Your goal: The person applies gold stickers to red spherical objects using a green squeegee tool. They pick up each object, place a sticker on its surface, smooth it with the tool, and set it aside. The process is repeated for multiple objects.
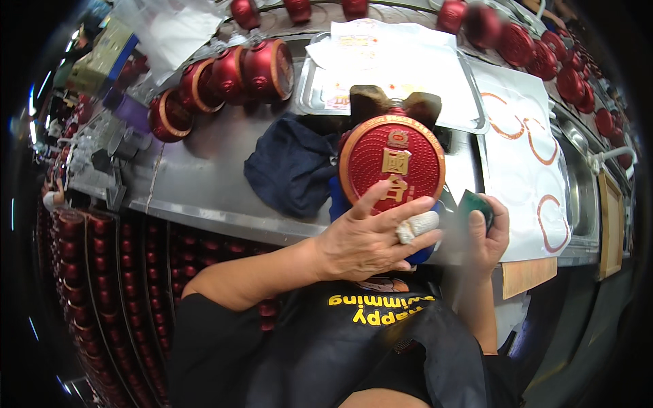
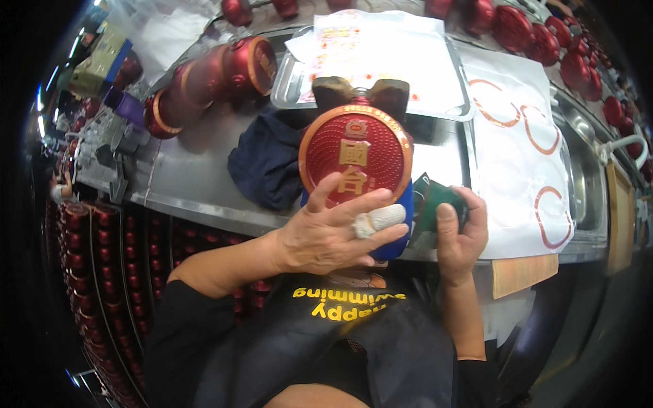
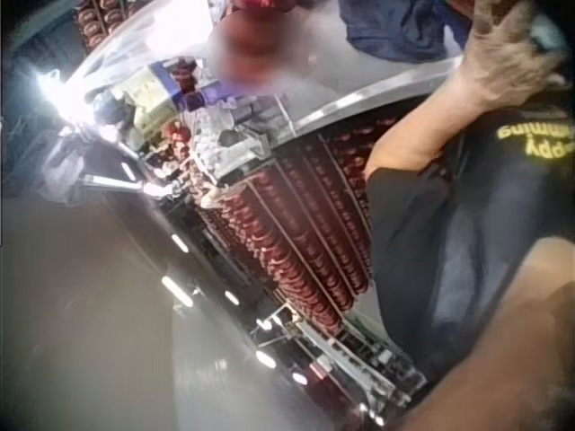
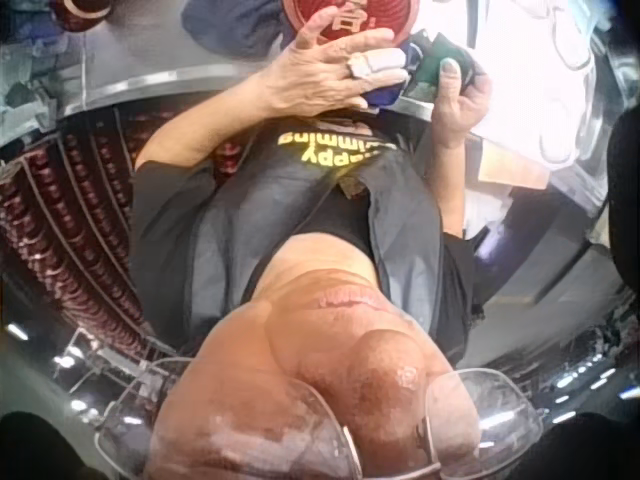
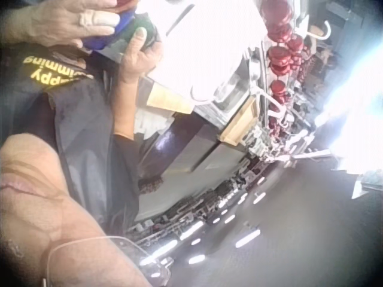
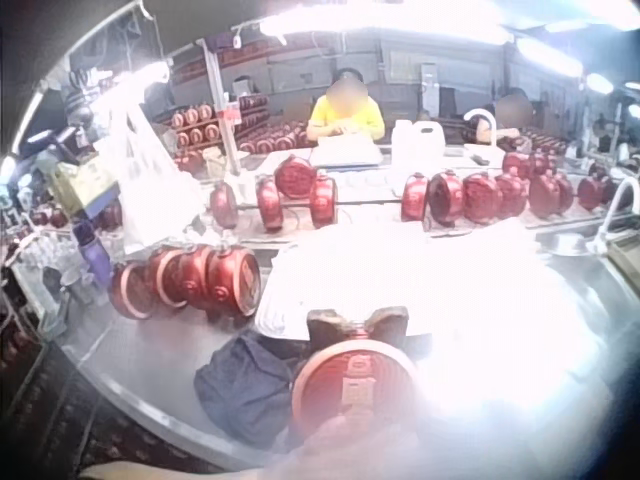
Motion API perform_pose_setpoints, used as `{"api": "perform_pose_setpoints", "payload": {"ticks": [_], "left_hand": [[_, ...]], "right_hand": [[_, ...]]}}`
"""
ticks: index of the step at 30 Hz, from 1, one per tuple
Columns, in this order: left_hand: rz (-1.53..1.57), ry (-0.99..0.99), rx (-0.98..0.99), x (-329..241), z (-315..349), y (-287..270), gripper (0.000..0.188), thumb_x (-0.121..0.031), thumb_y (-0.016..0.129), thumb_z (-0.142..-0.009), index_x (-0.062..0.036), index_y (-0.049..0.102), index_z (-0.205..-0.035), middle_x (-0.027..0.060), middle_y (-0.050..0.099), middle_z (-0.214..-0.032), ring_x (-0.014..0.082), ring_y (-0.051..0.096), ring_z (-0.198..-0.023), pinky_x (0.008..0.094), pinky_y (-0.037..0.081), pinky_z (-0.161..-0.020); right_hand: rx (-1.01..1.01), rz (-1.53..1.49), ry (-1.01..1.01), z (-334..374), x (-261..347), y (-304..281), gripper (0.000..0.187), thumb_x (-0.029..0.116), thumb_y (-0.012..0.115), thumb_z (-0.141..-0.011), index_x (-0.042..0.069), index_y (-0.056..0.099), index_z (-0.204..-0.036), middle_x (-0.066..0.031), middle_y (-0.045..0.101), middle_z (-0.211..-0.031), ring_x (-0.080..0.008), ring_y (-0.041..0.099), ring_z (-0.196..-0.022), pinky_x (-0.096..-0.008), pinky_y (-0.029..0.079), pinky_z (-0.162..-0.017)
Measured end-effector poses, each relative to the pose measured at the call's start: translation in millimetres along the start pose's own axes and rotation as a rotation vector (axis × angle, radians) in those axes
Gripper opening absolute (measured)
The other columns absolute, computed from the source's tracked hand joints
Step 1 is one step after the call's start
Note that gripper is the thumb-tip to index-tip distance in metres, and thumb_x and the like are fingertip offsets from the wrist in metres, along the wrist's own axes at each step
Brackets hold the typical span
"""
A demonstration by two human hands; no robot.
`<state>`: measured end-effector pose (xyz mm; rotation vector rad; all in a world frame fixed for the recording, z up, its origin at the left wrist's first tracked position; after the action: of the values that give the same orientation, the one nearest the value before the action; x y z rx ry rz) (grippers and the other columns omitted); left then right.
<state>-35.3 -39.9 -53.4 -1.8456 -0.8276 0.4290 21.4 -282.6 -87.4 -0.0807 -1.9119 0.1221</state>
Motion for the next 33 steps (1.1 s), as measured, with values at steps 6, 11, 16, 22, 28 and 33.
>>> {"api": "perform_pose_setpoints", "payload": {"ticks": [6, 11, 16, 22, 28, 33], "left_hand": [[0.150, -0.541, -0.208, -14.8, 55.6, 10.2, 0.071, -0.060, 0.035, -0.106, -0.0148, 0.039, -0.161, 0.0087, 0.048, -0.160, 0.0339, 0.030, -0.155, 0.0606, -0.002, -0.123], [0.341, -0.627, -0.357, 11.3, 45.6, 10.4, 0.079, -0.060, 0.038, -0.106, -0.0038, 0.033, -0.161, 0.0180, 0.048, -0.157, 0.0398, 0.038, -0.149, 0.0600, 0.008, -0.122], [0.475, -0.530, -0.307, 63.6, 24.1, -9.3, 0.078, -0.058, 0.038, -0.107, 0.0000, 0.034, -0.159, 0.0224, 0.055, -0.149, 0.0399, 0.044, -0.145, 0.0582, 0.022, -0.120], [0.289, -0.237, -0.173, 88.4, -35.6, -11.1, 0.066, -0.059, 0.037, -0.107, -0.0082, 0.059, -0.143, 0.0156, 0.074, -0.115, 0.0357, 0.053, -0.136, 0.0597, 0.028, -0.118], [0.493, -0.558, -0.589, 92.8, 21.0, -16.4, 0.034, -0.030, 0.066, -0.099, -0.0095, 0.071, -0.125, 0.0155, 0.075, -0.109, 0.0331, 0.066, -0.111, 0.0462, 0.041, -0.106], [-0.025, -0.870, -0.289, 85.4, 86.3, 15.2, 0.021, -0.022, 0.072, -0.090, -0.0148, 0.074, -0.110, 0.0168, 0.066, -0.109, 0.0378, 0.054, -0.117, 0.0500, 0.037, -0.103]], "right_hand": [[0.148, 0.083, -0.052, -6.9, -4.2, 35.6, 0.032, 0.021, 0.071, -0.100, 0.000, 0.063, -0.122, -0.0114, 0.070, -0.105, -0.0163, 0.066, -0.089, -0.0295, 0.053, -0.082], [0.145, 0.138, -0.078, -25.0, -11.2, 28.0, 0.032, 0.022, 0.068, -0.102, -0.002, 0.061, -0.122, -0.0120, 0.068, -0.106, -0.0191, 0.065, -0.095, -0.0306, 0.051, -0.088], [0.118, 0.140, -0.042, -27.9, -18.0, 29.3, 0.033, 0.022, 0.066, -0.102, -0.002, 0.061, -0.123, -0.0129, 0.067, -0.110, -0.0202, 0.064, -0.100, -0.0321, 0.049, -0.093], [0.114, 0.059, 0.011, -27.2, -19.5, 32.2, 0.033, 0.023, 0.065, -0.103, -0.002, 0.060, -0.123, -0.0124, 0.066, -0.113, -0.0202, 0.062, -0.105, -0.0318, 0.048, -0.095], [0.133, 0.027, -0.009, -27.3, -17.1, 30.6, 0.033, 0.024, 0.064, -0.105, -0.002, 0.060, -0.125, -0.0101, 0.065, -0.116, -0.0164, 0.060, -0.106, -0.0300, 0.047, -0.096], [0.151, -0.004, -0.077, -31.3, -13.4, 36.0, 0.032, 0.020, 0.063, -0.106, -0.003, 0.059, -0.127, -0.0085, 0.064, -0.116, -0.0146, 0.060, -0.105, -0.0282, 0.048, -0.095]]}}
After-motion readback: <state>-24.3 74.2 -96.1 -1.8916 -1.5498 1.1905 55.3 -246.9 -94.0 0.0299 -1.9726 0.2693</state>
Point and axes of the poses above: each hand's wrist, its own z-axis away from the middle knuckle, its own y-axis out of the palm, x = y × z, the point moved 1 cm from there along -z, towards the middle knuckle
